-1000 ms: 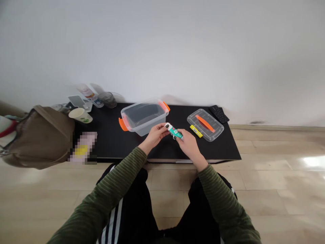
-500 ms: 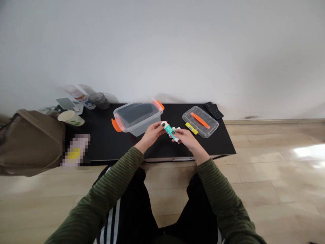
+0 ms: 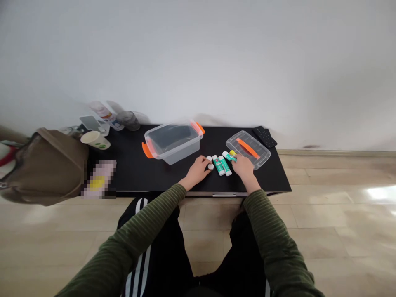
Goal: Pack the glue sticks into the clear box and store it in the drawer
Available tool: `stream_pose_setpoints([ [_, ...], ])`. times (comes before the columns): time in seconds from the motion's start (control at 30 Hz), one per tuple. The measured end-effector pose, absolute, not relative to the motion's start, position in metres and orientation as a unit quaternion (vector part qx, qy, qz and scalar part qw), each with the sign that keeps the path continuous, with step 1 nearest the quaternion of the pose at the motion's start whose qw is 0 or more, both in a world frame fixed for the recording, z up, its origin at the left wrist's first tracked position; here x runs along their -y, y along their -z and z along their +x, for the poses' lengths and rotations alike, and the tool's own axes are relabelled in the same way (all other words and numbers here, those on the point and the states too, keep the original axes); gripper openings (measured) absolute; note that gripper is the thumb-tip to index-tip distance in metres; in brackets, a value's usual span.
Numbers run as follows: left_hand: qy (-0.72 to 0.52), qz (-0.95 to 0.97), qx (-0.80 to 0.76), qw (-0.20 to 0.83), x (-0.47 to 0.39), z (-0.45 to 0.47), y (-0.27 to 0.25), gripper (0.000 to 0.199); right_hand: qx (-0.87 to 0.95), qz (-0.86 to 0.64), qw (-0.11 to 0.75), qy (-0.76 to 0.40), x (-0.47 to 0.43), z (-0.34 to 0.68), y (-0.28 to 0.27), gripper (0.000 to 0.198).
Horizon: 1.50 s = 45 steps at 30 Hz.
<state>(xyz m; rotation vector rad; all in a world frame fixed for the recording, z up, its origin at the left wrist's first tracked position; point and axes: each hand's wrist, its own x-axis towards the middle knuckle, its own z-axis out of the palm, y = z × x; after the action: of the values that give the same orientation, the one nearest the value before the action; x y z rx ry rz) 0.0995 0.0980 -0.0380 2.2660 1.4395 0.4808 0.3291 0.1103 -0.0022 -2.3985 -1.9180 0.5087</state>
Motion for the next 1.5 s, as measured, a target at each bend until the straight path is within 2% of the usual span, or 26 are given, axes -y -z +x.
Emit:
stream_pose_setpoints([
  [0.3,-0.167,0.797,-0.535,0.223,-0.094,0.096,0.036,0.019,0.636,-0.755,-0.062,-0.144,-0.112,0.313,0.01,0.037],
  [0.4,-0.163,0.798,-0.538,0.22,-0.094,0.094,0.035,0.018,0.642,-0.754,-0.05,-0.126,-0.113,0.311,0.008,0.034],
  [0.53,-0.157,0.795,-0.543,0.219,-0.095,0.093,0.034,0.015,0.672,-0.735,0.008,-0.088,-0.107,0.308,0.001,0.034],
  [0.63,-0.166,0.791,-0.545,0.223,-0.097,0.091,0.033,0.014,0.69,-0.716,0.029,-0.098,-0.098,0.302,-0.004,0.028],
  [0.77,-0.182,0.785,-0.546,0.228,-0.098,0.089,0.032,0.014,0.704,-0.7,0.016,-0.119,-0.087,0.291,-0.007,0.021],
  [1.03,-0.231,0.759,-0.549,0.264,-0.1,0.084,0.028,0.013,0.691,-0.712,-0.034,-0.115,-0.088,0.286,-0.003,0.027],
  [1.17,-0.277,0.708,-0.559,0.33,-0.106,0.083,0.03,0.016,0.671,-0.728,-0.061,-0.128,-0.091,0.284,0.0,0.031],
  [1.3,-0.336,0.613,-0.559,0.446,-0.113,0.087,0.037,0.02,0.658,-0.739,-0.075,-0.125,-0.094,0.282,0.0,0.031],
  [1.5,-0.436,0.375,-0.494,0.652,-0.121,0.089,0.04,0.021,0.677,-0.725,-0.023,-0.12,-0.097,0.292,-0.003,0.028],
])
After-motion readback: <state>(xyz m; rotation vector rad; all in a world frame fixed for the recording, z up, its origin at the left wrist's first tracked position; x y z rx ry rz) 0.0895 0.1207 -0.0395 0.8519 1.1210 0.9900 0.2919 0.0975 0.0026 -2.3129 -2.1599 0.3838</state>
